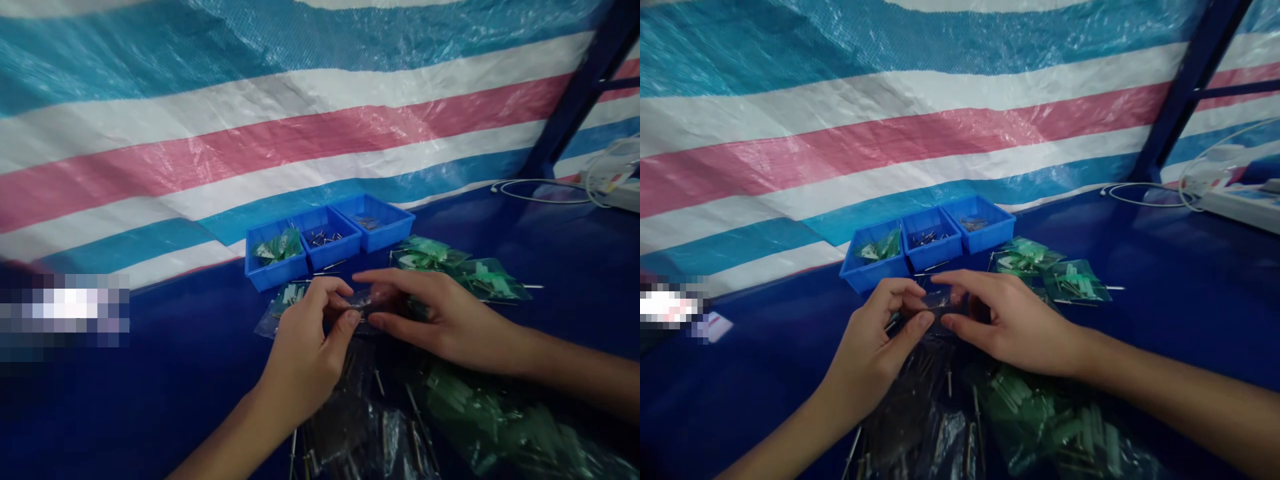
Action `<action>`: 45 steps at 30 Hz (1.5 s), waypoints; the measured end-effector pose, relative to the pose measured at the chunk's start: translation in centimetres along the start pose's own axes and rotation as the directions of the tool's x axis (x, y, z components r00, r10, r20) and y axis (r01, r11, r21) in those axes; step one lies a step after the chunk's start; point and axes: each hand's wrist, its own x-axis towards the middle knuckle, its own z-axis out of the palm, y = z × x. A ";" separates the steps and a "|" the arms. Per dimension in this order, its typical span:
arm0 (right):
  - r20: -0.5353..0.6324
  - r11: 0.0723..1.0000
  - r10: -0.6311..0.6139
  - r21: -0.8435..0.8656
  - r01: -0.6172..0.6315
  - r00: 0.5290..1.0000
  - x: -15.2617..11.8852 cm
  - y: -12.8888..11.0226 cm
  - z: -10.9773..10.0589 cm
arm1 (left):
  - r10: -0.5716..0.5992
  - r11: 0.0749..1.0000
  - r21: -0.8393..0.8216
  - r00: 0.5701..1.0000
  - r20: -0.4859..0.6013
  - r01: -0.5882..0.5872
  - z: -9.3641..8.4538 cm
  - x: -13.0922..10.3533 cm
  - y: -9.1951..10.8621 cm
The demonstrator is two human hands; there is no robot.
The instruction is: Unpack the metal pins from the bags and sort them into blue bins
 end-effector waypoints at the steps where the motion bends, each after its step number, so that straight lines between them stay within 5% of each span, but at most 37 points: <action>1: -0.006 0.995 -0.083 -0.056 0.083 0.997 0.0 0.4 -0.2 | -0.032 0.999 -0.031 0.999 -0.007 0.032 0.0 0.1 0.0; 4: 0.070 0.934 -0.300 -0.183 0.308 0.951 0.0 1.4 -0.5 | -0.115 0.983 -0.150 0.993 -0.030 0.109 0.1 0.2 0.0; 9: 0.005 0.847 -0.433 -0.339 0.409 0.901 0.1 1.3 -0.2 | -0.157 0.965 -0.214 0.987 -0.013 0.151 0.2 0.1 0.1; 11: -0.054 0.891 -0.389 -0.273 0.362 0.919 0.2 0.8 -0.1 | -0.060 0.989 -0.137 0.998 -0.010 0.058 0.1 0.0 0.0; 15: -0.118 0.992 -0.103 -0.087 0.094 0.988 0.2 -0.1 -0.1 | 0.128 0.990 0.068 0.992 -0.002 -0.127 0.0 0.0 -0.1; 20: -0.058 0.992 0.027 0.122 -0.019 0.998 0.0 -0.3 0.1 | 0.055 0.988 0.146 0.998 -0.007 -0.053 -0.3 0.4 0.0; 25: -0.028 0.985 -0.169 -0.029 0.169 0.985 -0.2 0.1 -0.2 | -0.156 0.988 -0.001 0.988 0.019 0.156 -0.6 0.4 -0.2; 33: -0.060 0.910 -0.374 -0.215 0.354 0.925 -0.2 0.4 -0.1 | -0.200 0.973 -0.097 0.976 0.090 0.209 -0.3 0.2 -0.6; 39: -0.098 0.995 -0.022 0.091 0.031 0.995 0.1 0.1 -0.2 | -0.163 0.980 -0.128 0.984 -0.065 0.154 -0.1 0.3 -0.6; 45: 0.001 0.971 0.086 0.226 -0.084 0.996 0.2 -0.1 0.3 | -0.115 0.993 -0.023 0.993 0.006 0.115 -0.2 0.1 -0.5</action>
